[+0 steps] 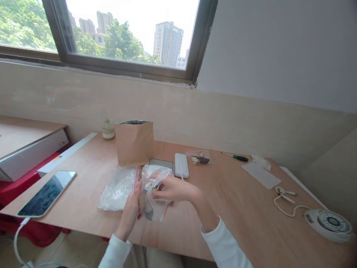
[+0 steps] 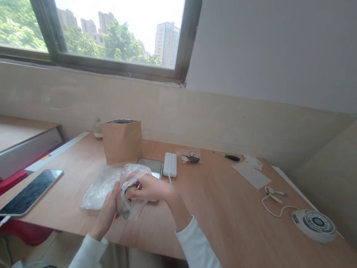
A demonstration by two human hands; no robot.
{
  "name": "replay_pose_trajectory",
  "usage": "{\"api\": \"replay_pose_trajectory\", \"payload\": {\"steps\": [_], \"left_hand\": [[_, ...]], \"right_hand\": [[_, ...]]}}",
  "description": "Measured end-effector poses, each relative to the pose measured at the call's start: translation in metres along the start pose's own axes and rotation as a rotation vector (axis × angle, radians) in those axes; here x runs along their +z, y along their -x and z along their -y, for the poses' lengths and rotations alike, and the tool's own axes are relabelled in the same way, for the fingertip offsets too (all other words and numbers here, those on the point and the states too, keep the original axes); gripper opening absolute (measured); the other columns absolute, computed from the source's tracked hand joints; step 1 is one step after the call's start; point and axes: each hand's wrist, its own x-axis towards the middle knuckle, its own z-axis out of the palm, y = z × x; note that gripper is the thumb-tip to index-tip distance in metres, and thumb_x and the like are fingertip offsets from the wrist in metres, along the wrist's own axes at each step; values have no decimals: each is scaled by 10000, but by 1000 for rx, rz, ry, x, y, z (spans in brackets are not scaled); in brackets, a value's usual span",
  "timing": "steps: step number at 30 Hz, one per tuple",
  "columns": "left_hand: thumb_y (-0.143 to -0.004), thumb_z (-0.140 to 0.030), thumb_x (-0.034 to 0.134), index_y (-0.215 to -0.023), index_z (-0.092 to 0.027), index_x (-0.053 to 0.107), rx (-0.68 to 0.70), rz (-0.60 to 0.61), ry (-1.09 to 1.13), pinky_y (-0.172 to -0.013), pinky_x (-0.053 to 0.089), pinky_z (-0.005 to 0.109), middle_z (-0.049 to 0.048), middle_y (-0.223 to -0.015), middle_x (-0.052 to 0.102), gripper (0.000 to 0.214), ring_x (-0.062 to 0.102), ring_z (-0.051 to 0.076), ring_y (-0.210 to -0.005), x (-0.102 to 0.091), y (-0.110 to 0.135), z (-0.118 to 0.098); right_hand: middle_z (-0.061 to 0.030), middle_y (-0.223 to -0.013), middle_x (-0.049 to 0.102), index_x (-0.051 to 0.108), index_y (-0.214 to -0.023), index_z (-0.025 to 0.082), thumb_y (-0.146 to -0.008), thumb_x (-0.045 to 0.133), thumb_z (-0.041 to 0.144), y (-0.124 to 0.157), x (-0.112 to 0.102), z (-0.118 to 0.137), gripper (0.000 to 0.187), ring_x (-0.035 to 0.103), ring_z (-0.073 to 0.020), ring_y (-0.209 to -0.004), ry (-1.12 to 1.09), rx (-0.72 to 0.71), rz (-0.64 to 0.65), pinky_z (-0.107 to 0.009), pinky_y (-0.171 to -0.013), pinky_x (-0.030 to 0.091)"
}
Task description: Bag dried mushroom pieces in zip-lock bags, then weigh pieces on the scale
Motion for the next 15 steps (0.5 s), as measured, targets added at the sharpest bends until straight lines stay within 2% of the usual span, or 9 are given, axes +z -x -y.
{"api": "replay_pose_trajectory", "payload": {"steps": [1, 3, 5, 7, 11, 13, 15], "left_hand": [[-755, -697, 513, -830, -142, 677, 27, -5, 4, -416, 390, 226, -4, -516, 573, 584, 504, 121, -444, -2, -2, -1], [-763, -654, 552, -936, -155, 701, 73, -13, 41, -650, 507, 277, 49, -714, 693, 549, 643, 191, -714, -5, -6, -2], [-779, -620, 563, -1013, -165, 701, 90, -19, 78, -846, 493, 322, 75, -895, 727, 530, 645, 235, -949, -8, -11, -2], [-794, -590, 567, -1043, -167, 697, 87, -25, 91, -918, 464, 332, 83, -1007, 721, 508, 619, 242, -1046, -12, -16, 0], [-812, -508, 593, -1005, -144, 703, 108, -39, 93, -901, 462, 286, 88, -1063, 708, 427, 622, 216, -1025, -19, -27, 4], [-819, -473, 595, -1020, -141, 696, 100, -77, 127, -800, 491, 259, 80, -1025, 716, 400, 642, 197, -943, -22, -31, 6], [-816, -467, 592, -1078, -149, 673, 42, -108, 170, -623, 492, 237, 62, -947, 724, 420, 655, 177, -794, -25, -34, 8]], "right_hand": [[42, -791, 678, 671, -785, 204, -731, 595, 147, -2, 0, -3, 109, 611, -120, -694, 12, -7, 7, -208, -648, 491], [54, -715, 666, 663, -733, 200, -698, 635, 163, -6, 0, -9, 58, 607, -120, -670, 34, -20, -7, -206, -637, 489], [66, -646, 641, 650, -705, 200, -670, 670, 193, -10, 1, -15, 41, 592, -113, -622, 45, -41, -70, -203, -606, 483], [72, -606, 617, 635, -681, 203, -655, 688, 226, -15, 2, -19, 64, 574, -107, -588, 63, -71, -133, -198, -574, 474], [65, -608, 595, 600, -653, 198, -652, 667, 199, -23, 8, -27, 67, 546, -103, -581, 104, -25, -132, -191, -548, 456], [51, -653, 594, 593, -690, 190, -669, 626, 145, -27, 12, -33, 60, 533, -102, -604, 94, 2, -101, -188, -557, 447], [30, -745, 600, 595, -782, 182, -695, 599, 124, -29, 14, -39, 105, 541, -108, -674, 59, -10, -91, -193, -604, 452]]}}
